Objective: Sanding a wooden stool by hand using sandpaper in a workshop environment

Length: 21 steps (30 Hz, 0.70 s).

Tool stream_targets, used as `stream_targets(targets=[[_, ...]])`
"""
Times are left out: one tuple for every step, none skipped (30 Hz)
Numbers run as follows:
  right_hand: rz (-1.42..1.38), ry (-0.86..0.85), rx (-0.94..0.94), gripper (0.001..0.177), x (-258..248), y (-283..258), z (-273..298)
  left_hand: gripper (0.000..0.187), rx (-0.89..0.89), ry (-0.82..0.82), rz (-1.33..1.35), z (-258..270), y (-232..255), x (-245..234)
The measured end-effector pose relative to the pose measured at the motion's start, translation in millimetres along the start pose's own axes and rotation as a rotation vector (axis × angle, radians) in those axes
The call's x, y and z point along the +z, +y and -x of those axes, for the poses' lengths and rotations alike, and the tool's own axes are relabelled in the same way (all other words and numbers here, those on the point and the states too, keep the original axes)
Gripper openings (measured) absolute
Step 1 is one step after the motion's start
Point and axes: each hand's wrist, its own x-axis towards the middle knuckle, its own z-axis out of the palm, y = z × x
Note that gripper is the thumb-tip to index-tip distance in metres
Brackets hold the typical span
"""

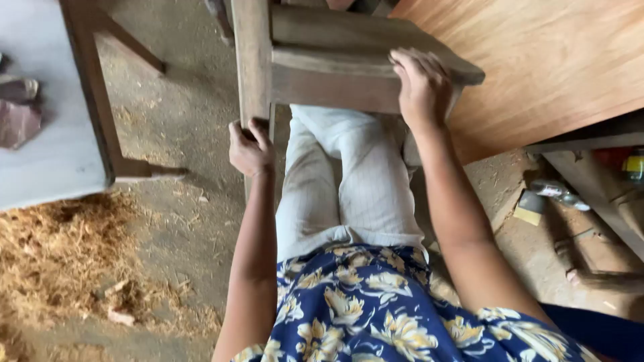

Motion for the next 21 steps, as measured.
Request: stream_targets(targets=[[-0.002,-0.006,0.005,0.016,20.8,-18.2,-0.9,0.043,-0.001,-0.006,-0.005,2.9,-2.2,-3.0],[0.007,0.04,0.017,0.018,40.3,-35.7,-2.2,0.04,-0.003,-0.013,0.0,6.1,-2.9,-6.1],[0.015,0.103,0.024,0.02,60.5,-49.8,-11.6,0.038,0.006,-0.007,0.012,0.9,1.9,-5.2],[0.013,0.115,0.024,0.02,80.6,-66.3,-25.0,0.038,0.015,0.0,0.014,-1.9,2.3,-4.9],[-0.028,0.107,-0.003,0.019,98.7,-83.2,-32.8,0.038,0.028,-0.025,0.018,-1.3,0.8,-6.3],[-0.069,0.101,-0.031,0.018,116.7,-98.9,-41.6,0.039,0.041,-0.05,0.023,-0.7,-0.1,-7.2],[-0.059,0.114,-0.019,0.018,117.2,-94.2,-42.4,0.039,0.059,-0.055,0.03,-0.8,-0.3,-6.0],[-0.074,0.077,-0.085,0.019,118.4,-90.5,-44.1,0.042,0.039,-0.084,0.018,-2.4,-1.1,-5.2],[-0.091,0.035,-0.16,0.021,120.5,-87.9,-46.5,0.045,0.009,-0.107,0.007,-2.7,-3.0,-4.4],[-0.083,0.043,-0.159,0.021,90.3,-77.6,-34.0,0.045,0.017,-0.107,0.015,2.2,-9.2,-2.2],[-0.159,0.042,-0.176,0.023,63.4,-67.9,-31.5,0.047,-0.001,-0.126,0.025,0.1,-13.0,2.5],[-0.235,0.039,-0.194,0.025,38.1,-59.0,-29.4,0.048,-0.018,-0.145,0.035,-3.5,-18.0,7.5],[-0.24,0.037,-0.207,0.025,29.0,-35.4,-14.2,0.048,-0.027,-0.134,0.037,-3.4,-14.5,3.2],[-0.201,0.084,-0.194,0.019,21.6,-10.8,0.7,0.051,0.004,-0.112,0.05,-3.4,-12.0,0.2],[-0.162,0.128,-0.179,0.014,14.0,14.8,16.3,0.053,0.034,-0.093,0.062,-1.4,-9.8,-2.3],[-0.166,0.123,-0.191,0.014,20.5,29.8,26.5,0.053,0.023,-0.085,0.064,-1.9,-13.0,3.6],[-0.001,0.181,-0.214,0.017,25.3,45.0,39.5,0.043,0.07,0.024,0.042,0.2,-16.0,7.9],[0.164,0.242,-0.237,0.025,29.1,62.3,53.1,0.033,0.118,0.131,0.02,4.0,-17.8,13.0],[0.16,0.232,-0.223,0.025,35.9,26.4,44.6,0.033,0.12,0.118,0.009,5.2,-13.5,3.4],[0.042,0.219,-0.078,0.023,40.8,-7.7,35.6,0.036,0.075,0.047,0.023,7.6,-7.1,-6.1],[-0.073,0.23,0.06,0.03,47.0,-38.6,16.5,0.039,0.041,-0.008,0.047,0.0,4.9,-10.8]])
